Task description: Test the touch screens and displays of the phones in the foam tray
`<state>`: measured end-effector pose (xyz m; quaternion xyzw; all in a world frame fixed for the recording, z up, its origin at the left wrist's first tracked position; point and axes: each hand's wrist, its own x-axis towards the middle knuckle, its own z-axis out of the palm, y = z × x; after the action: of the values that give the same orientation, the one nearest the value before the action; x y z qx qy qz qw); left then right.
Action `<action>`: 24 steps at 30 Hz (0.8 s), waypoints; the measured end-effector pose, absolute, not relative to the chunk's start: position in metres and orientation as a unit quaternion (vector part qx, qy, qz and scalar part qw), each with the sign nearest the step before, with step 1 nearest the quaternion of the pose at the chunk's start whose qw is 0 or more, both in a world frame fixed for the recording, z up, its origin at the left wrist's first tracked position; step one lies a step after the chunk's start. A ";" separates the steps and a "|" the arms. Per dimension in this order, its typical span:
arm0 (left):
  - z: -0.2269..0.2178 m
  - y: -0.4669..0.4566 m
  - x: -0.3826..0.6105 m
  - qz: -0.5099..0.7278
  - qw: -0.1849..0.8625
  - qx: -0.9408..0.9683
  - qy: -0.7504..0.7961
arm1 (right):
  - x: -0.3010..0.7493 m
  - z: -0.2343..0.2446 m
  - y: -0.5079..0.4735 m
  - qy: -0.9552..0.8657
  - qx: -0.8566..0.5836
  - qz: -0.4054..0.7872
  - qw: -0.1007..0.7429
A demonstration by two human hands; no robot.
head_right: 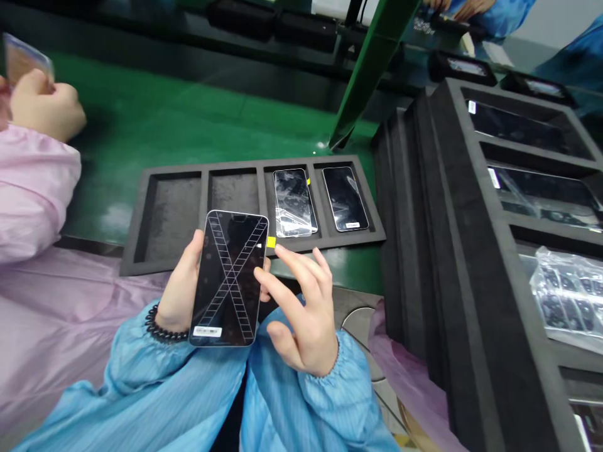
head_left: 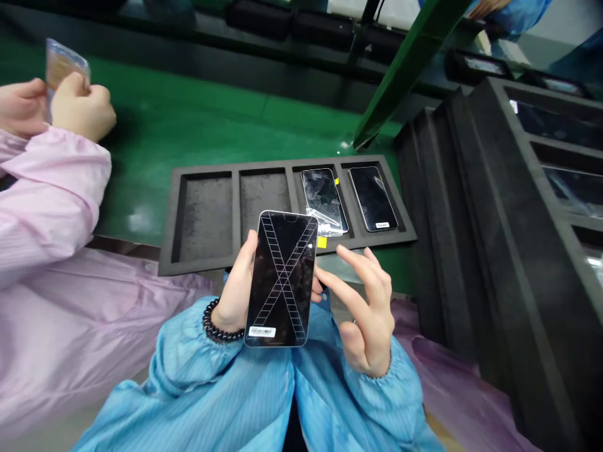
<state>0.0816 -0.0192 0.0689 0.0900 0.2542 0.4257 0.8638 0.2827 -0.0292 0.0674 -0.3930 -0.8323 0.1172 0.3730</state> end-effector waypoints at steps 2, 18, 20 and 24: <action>0.068 -0.021 0.081 0.422 0.865 0.089 0.255 | 0.281 0.066 -0.030 -0.824 -0.412 0.104 0.375; 0.073 -0.022 0.082 0.480 0.829 0.045 0.283 | 0.256 0.069 -0.020 -0.863 -0.390 -0.005 0.322; 0.075 -0.018 0.082 0.475 0.832 0.035 0.284 | 0.253 0.067 -0.026 -0.874 -0.363 0.006 0.324; 0.075 -0.014 0.081 0.449 0.846 0.036 0.285 | 0.245 0.061 -0.041 -0.890 -0.307 0.035 0.335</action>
<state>0.0805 -0.0139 0.0755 0.0358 0.2852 0.4488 0.8461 0.2450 -0.0409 0.0613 -0.3066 -0.8904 0.0346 0.3348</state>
